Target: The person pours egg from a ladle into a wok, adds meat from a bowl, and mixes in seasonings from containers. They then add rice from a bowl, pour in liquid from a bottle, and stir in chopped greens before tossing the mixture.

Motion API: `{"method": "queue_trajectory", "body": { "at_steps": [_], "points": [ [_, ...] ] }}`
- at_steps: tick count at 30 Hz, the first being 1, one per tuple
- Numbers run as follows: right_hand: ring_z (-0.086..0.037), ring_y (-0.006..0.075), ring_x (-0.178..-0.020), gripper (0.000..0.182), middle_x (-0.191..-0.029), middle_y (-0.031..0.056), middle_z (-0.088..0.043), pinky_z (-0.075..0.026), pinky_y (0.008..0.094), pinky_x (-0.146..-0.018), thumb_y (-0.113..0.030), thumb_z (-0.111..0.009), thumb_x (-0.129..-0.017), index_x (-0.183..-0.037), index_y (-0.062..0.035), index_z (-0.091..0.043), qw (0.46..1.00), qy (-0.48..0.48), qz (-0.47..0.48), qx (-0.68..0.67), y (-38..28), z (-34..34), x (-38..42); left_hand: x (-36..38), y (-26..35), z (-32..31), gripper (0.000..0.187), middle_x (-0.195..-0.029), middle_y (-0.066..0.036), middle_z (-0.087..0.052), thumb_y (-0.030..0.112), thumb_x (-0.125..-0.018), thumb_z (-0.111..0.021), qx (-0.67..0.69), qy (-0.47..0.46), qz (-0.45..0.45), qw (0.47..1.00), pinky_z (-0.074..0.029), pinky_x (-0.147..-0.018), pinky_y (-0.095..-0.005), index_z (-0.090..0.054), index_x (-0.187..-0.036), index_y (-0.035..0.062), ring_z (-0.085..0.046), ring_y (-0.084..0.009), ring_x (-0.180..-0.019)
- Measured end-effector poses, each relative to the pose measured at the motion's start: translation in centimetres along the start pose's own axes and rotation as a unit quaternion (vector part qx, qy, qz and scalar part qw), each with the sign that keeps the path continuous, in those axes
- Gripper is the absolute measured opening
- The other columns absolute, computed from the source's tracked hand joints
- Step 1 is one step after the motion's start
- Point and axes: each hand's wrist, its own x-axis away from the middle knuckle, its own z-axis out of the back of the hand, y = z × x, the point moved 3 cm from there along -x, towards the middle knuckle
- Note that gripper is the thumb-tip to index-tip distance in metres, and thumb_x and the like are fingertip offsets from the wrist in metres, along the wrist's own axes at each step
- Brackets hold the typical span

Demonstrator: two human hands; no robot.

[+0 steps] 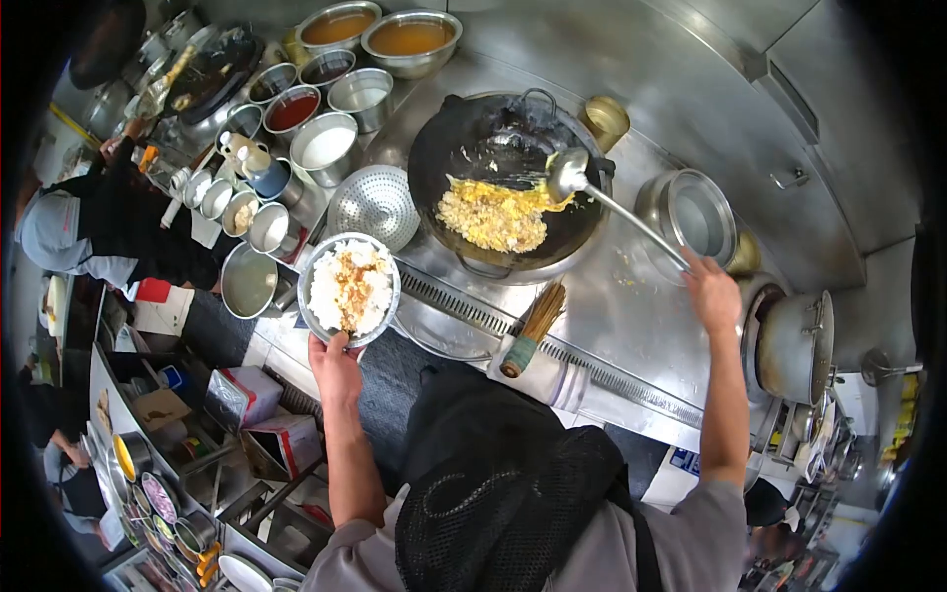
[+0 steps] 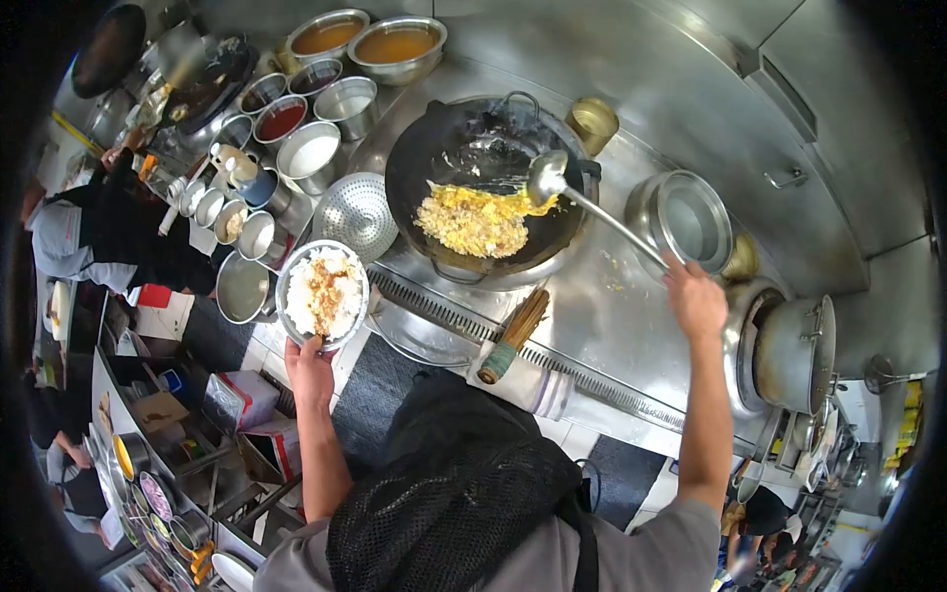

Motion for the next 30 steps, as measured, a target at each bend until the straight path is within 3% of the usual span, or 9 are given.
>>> {"method": "queue_trajectory", "body": {
  "at_steps": [5, 11, 13, 15, 18, 25, 27, 28, 30],
  "points": [
    [-0.067, 0.0302, -0.085, 0.040, -0.099, 0.0075, -0.067, -0.054, 0.0421, -0.072, -0.019, -0.069, -0.081, -0.121, -0.0210, -0.066, 0.997, -0.054, -0.058, 0.023, -0.7, 10.2, 2.1, 0.1, 0.1, -0.1, 0.040, -0.114, -0.010, -0.063, -0.007, -0.085, -0.050, -0.009, -0.011, -0.002, 1.000, -0.058, -0.070, -0.0335, -0.050, -0.123, 0.0028, -0.066, -0.0196, -0.092],
    [-0.068, 0.0348, -0.090, 0.038, -0.102, 0.0207, -0.068, -0.053, 0.0441, -0.080, -0.022, -0.069, -0.085, -0.121, -0.0118, -0.065, 0.987, -0.113, -0.020, -0.116, -2.6, 1.0, 1.6, 0.1, -0.1, -0.6, 0.037, -0.112, -0.009, -0.064, -0.005, -0.085, -0.051, 0.013, -0.018, -0.013, 1.000, -0.057, -0.066, -0.0311, -0.053, -0.121, 0.0026, -0.066, -0.0183, -0.091],
    [-0.069, 0.0275, -0.071, 0.039, -0.088, 0.0189, -0.069, -0.054, 0.0392, -0.064, -0.024, -0.067, -0.089, -0.123, -0.0046, -0.062, 0.940, -0.070, 0.030, -0.331, -3.6, -8.1, 0.4, 0.2, -0.2, -0.6, 0.036, -0.111, -0.009, -0.065, -0.005, -0.085, -0.052, -0.001, -0.016, -0.007, 1.000, -0.057, -0.064, -0.0308, -0.053, -0.121, 0.0023, -0.067, -0.0183, -0.090],
    [-0.058, 0.0162, -0.052, 0.043, -0.071, 0.0112, -0.062, -0.047, 0.0318, -0.046, -0.027, -0.062, -0.095, -0.129, -0.0004, -0.056, 0.809, -0.205, -0.168, -0.525, -8.1, -8.1, 0.4, 0.5, 0.1, -1.0, 0.036, -0.111, -0.010, -0.065, -0.005, -0.085, -0.052, -0.002, -0.024, -0.010, 1.000, -0.057, -0.064, -0.0310, -0.053, -0.121, 0.0023, -0.067, -0.0182, -0.089],
    [-0.046, 0.0101, -0.044, 0.045, -0.065, 0.0046, -0.052, -0.039, 0.0275, -0.037, -0.029, -0.055, -0.099, -0.135, -0.0018, -0.050, 0.751, -0.161, -0.206, -0.607, -10.7, -8.7, 0.1, 1.1, 0.4, -1.0, 0.036, -0.111, -0.010, -0.065, -0.005, -0.085, -0.052, -0.001, -0.026, -0.012, 1.000, -0.058, -0.064, -0.0314, -0.053, -0.120, 0.0022, -0.067, -0.0180, -0.089],
    [-0.048, 0.0119, -0.044, 0.043, -0.067, 0.0060, -0.053, -0.042, 0.0299, -0.038, -0.032, -0.050, -0.101, -0.132, -0.0016, -0.049, 0.836, -0.128, -0.203, -0.494, -14.2, -10.5, -1.4, 1.8, 0.1, -0.2, 0.036, -0.112, -0.010, -0.064, -0.006, -0.085, -0.050, 0.000, 0.003, -0.004, 1.000, -0.058, -0.064, -0.0306, -0.054, -0.120, 0.0024, -0.067, -0.0180, -0.089],
    [-0.048, 0.0120, -0.044, 0.043, -0.067, 0.0045, -0.052, -0.042, 0.0301, -0.038, -0.033, -0.050, -0.101, -0.131, -0.0025, -0.051, 0.755, -0.206, -0.201, -0.589, -16.2, -10.7, -0.4, 1.9, 0.1, -0.3, 0.036, -0.112, -0.010, -0.064, -0.006, -0.086, -0.050, -0.003, -0.001, -0.003, 1.000, -0.058, -0.063, -0.0305, -0.054, -0.120, 0.0024, -0.067, -0.0181, -0.089],
    [-0.048, 0.0120, -0.044, 0.043, -0.067, 0.0045, -0.052, -0.042, 0.0301, -0.038, -0.033, -0.050, -0.101, -0.131, -0.0025, -0.051, 0.755, -0.204, -0.201, -0.589, -15.9, -10.0, 0.0, 1.8, 0.2, -0.3, 0.036, -0.112, -0.010, -0.064, -0.006, -0.086, -0.050, -0.005, -0.002, -0.002, 1.000, -0.058, -0.063, -0.0304, -0.054, -0.120, 0.0024, -0.067, -0.0181, -0.089],
    [-0.047, 0.0112, -0.044, 0.043, -0.067, 0.0030, -0.052, -0.041, 0.0288, -0.037, -0.034, -0.050, -0.101, -0.131, -0.0032, -0.051, 0.625, -0.276, -0.192, -0.705, -15.6, -8.1, 0.9, 1.6, 0.3, -0.4, 0.036, -0.112, -0.010, -0.064, -0.006, -0.086, -0.050, -0.005, -0.009, -0.005, 1.000, -0.058, -0.063, -0.0304, -0.054, -0.120, 0.0023, -0.067, -0.0181, -0.088]
  ]
}}
